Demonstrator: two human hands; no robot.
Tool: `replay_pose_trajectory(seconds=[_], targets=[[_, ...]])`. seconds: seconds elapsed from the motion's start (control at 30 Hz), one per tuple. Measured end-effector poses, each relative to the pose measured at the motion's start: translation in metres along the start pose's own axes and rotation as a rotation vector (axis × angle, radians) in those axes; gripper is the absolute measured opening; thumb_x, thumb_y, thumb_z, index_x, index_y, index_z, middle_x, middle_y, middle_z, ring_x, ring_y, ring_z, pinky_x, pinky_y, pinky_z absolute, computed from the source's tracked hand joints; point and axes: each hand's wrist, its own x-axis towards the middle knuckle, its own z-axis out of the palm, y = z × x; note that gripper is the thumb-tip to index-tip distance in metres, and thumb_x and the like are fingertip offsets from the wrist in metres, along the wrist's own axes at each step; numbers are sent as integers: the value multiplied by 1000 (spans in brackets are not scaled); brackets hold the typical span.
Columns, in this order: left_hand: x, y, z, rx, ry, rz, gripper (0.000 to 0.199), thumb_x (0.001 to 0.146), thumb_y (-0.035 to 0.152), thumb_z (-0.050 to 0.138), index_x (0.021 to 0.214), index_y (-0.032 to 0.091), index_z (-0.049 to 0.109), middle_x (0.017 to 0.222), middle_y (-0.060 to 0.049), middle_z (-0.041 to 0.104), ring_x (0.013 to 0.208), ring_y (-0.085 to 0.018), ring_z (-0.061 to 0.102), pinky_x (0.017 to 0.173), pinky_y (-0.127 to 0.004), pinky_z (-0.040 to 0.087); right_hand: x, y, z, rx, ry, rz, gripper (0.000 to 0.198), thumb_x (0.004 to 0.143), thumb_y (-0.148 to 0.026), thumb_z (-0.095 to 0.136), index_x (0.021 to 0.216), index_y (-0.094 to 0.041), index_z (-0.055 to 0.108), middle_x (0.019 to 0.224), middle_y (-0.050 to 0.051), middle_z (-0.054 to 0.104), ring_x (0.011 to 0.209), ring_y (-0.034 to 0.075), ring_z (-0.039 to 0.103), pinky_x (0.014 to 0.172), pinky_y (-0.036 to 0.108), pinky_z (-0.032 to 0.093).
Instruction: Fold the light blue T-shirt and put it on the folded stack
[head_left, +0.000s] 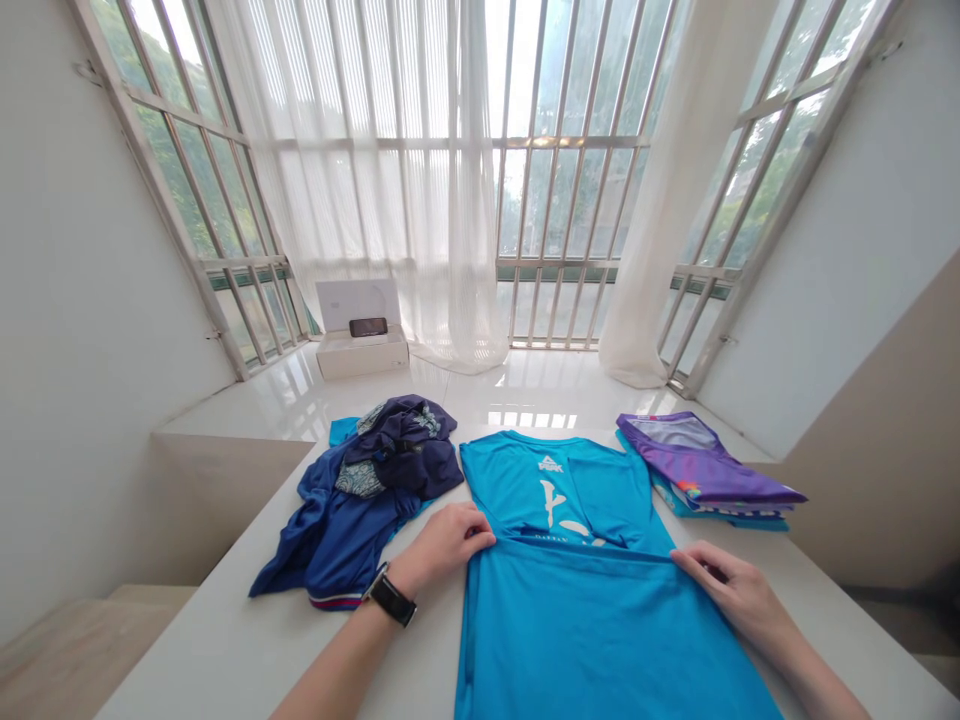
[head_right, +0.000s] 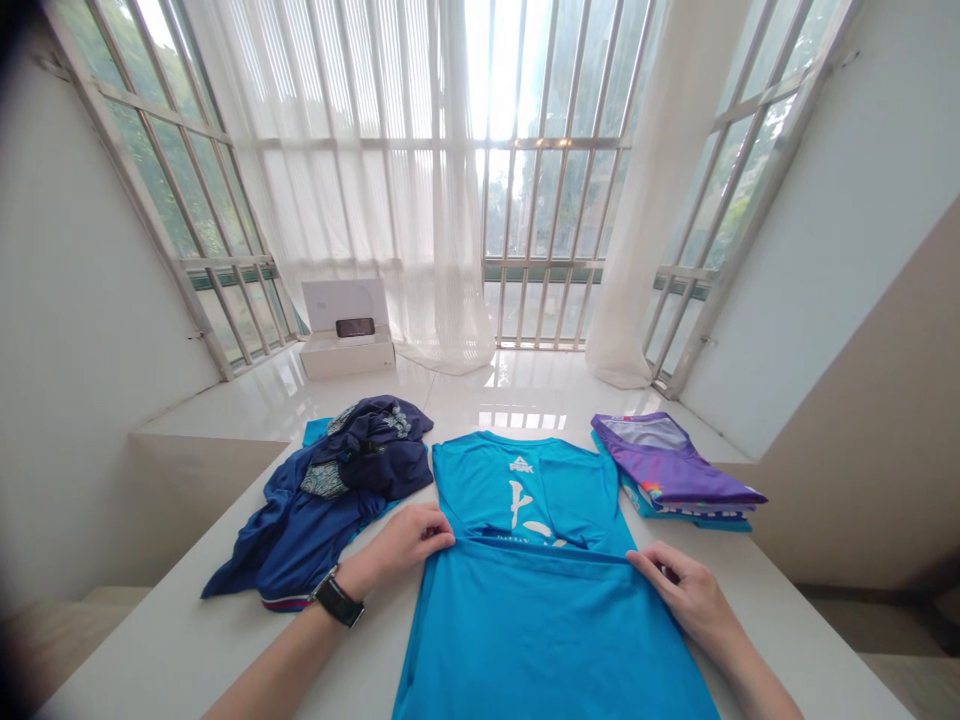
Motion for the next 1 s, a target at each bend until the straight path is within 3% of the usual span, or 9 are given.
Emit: replay_pose_trajectory(seconds=[0.2, 0.37, 0.57, 1.0], targets=[[-3, 5, -2, 40, 11, 26, 27, 95, 40, 58, 86, 20, 74, 87, -3, 68, 77, -17, 62, 70, -25, 43, 2, 3, 1, -11, -12, -4, 55, 74, -74, 60, 60, -22, 67, 69, 1, 66, 64, 18, 57, 61, 25, 44], [-4, 8, -2, 70, 36, 64, 22, 95, 37, 59, 91, 22, 74, 95, -4, 68, 83, -18, 63, 73, -26, 44, 0, 7, 6, -8, 63, 34, 53, 68, -75, 64, 72, -24, 71, 65, 0, 66, 56, 16, 52, 53, 26, 43], [-4, 6, -2, 46, 36, 62, 14, 92, 33, 63, 92, 22, 71, 90, -2, 68, 79, -17, 62, 71, -25, 43, 1, 12, 4, 0, 17, 22, 52, 71, -75, 62, 68, -23, 71, 63, 0, 64, 58, 17, 52, 54, 25, 43], [-5, 11, -4, 176, 1, 38, 20, 99, 34, 53, 92, 20, 66, 92, -3, 68, 83, -19, 62, 72, -27, 44, 4, 16, -1, -30, -24, 12, 54, 73, -75, 59, 67, -23, 72, 62, 0, 64, 58, 17, 54, 54, 24, 44]])
